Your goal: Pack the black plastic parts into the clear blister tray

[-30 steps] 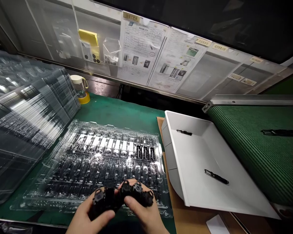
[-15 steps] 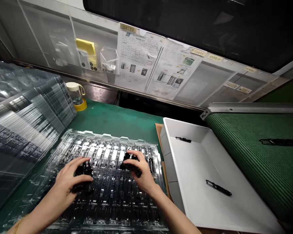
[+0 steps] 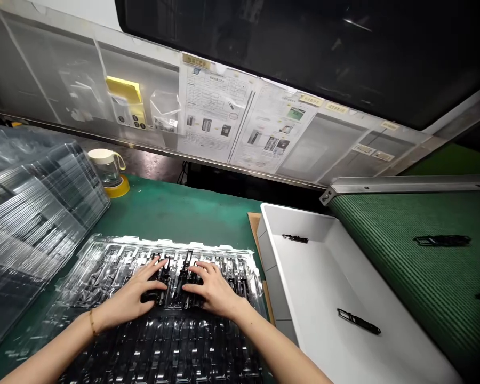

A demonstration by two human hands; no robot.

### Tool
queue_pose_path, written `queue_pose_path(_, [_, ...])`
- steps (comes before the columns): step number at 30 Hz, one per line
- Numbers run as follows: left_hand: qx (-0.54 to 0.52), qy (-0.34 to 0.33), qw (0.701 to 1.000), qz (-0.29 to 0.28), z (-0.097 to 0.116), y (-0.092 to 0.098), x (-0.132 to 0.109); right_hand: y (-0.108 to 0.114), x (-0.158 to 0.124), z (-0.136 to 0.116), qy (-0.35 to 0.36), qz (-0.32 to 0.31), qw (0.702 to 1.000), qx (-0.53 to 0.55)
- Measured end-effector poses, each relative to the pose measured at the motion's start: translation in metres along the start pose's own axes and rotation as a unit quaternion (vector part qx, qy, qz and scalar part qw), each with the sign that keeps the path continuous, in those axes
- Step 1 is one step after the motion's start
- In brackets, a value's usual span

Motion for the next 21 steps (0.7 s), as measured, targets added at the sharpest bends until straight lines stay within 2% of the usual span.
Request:
queue_pose_path(4, [-0.011,0.042,0.999,-0.03,-0.004,0.002,-0.01,-0.001,-0.012,0.0,-0.032,0.01,0.999,0.008])
queue_pose_path(8, [-0.003,0.06,0.998,-0.027,-0.005,-0.002,-0.011,-0.003,-0.018,-0.003,-0.047,0.017,0.999,0.02])
queue_pose_path(15, [0.074,0.076,0.994,0.029,-0.008,-0.015,-0.005,-0.011,-0.024,-0.01,-0.093,0.033,0.994,0.038])
queue_pose_path(21, [0.139,0.09,0.984,0.068,-0.016,-0.03,-0.006,-0.015,-0.01,-0.038,-0.091,0.037,0.994,0.055])
Point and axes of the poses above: each hand's wrist, its own x-axis towards the middle knuckle, its own y-axis out of the back of the hand, z = x × y, the point moved 2 cm from there along x, towards the middle knuckle, and after that the axes turned 12 degrees about -z, right-handed, at the moved point
